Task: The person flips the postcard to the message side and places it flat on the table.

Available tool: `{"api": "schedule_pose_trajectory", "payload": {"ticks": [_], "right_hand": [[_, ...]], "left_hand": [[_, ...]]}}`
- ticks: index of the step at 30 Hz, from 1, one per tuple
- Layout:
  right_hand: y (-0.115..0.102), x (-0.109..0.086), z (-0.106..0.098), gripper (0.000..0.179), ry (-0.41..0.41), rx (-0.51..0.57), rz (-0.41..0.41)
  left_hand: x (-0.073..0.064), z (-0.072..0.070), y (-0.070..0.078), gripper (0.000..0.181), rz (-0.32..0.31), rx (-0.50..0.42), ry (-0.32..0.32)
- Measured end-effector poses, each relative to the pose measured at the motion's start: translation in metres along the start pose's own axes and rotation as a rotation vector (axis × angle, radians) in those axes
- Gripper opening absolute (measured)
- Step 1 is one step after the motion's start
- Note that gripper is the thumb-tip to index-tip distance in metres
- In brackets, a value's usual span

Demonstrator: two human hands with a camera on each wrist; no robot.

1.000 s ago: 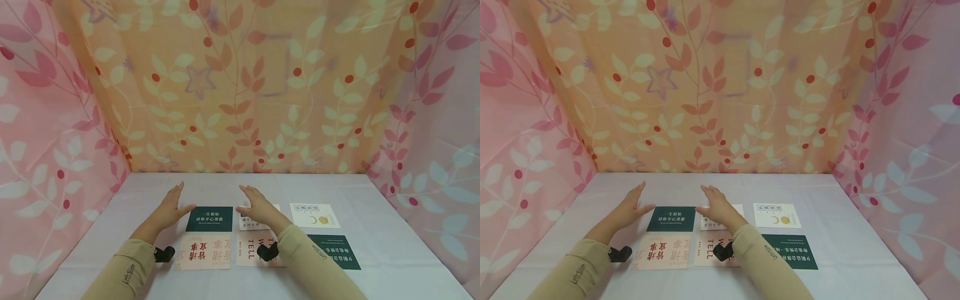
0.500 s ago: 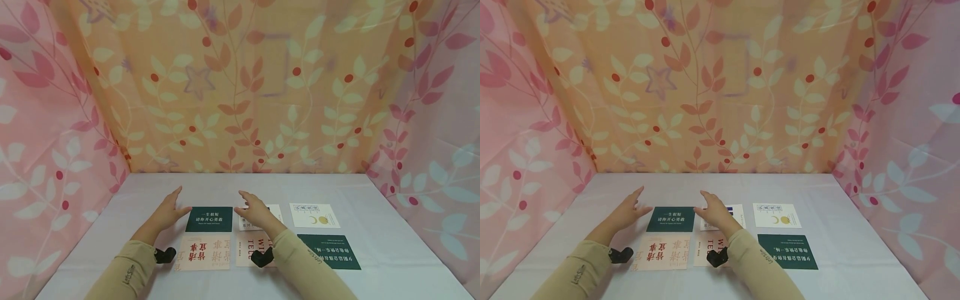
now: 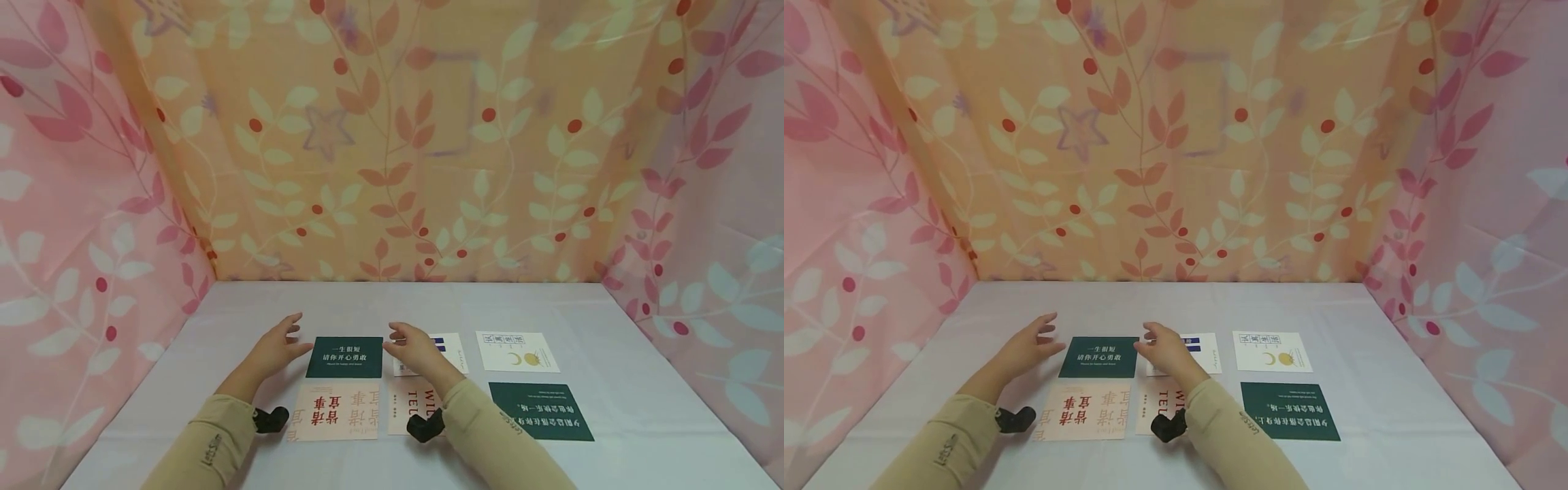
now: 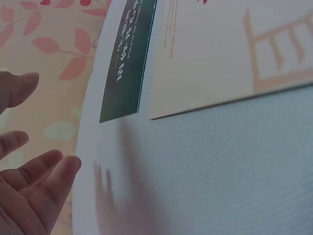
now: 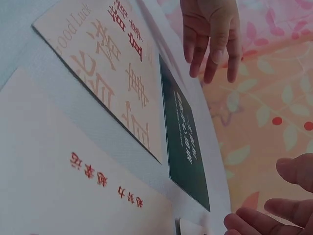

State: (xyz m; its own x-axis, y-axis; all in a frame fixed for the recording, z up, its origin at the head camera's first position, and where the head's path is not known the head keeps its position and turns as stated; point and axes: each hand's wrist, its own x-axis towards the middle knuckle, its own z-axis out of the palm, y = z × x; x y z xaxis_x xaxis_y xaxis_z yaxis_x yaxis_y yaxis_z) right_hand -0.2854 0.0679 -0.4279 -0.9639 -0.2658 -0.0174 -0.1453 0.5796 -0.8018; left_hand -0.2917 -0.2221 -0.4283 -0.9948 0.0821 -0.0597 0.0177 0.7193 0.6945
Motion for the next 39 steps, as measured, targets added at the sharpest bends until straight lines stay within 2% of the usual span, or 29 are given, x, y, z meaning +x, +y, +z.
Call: {"api": "schedule_pose_trajectory", "payload": {"ticks": [8,19,25,31,39], "right_hand": [[0.0,0.0,0.005,0.049,-0.023,0.06,0.049],[0.004,0.002,0.008,0.044,-0.049,0.137,0.129],[0.003,0.003,0.011,0.043,-0.058,0.124,0.152],[0.005,0.002,0.014,0.044,-0.084,0.092,0.13],[0.003,-0.003,0.013,0.045,-0.087,0.113,0.135]], "left_hand": [[0.001,0.002,-0.001,0.067,-0.073,0.004,-0.002],[0.0,0.004,0.001,0.048,-0.107,-0.023,-0.013],[0.0,0.006,-0.003,0.046,-0.163,-0.05,-0.031],[0.001,0.009,-0.007,0.043,-0.163,-0.092,-0.034],[0.001,0.014,-0.007,0.038,-0.156,-0.13,-0.021]]}}
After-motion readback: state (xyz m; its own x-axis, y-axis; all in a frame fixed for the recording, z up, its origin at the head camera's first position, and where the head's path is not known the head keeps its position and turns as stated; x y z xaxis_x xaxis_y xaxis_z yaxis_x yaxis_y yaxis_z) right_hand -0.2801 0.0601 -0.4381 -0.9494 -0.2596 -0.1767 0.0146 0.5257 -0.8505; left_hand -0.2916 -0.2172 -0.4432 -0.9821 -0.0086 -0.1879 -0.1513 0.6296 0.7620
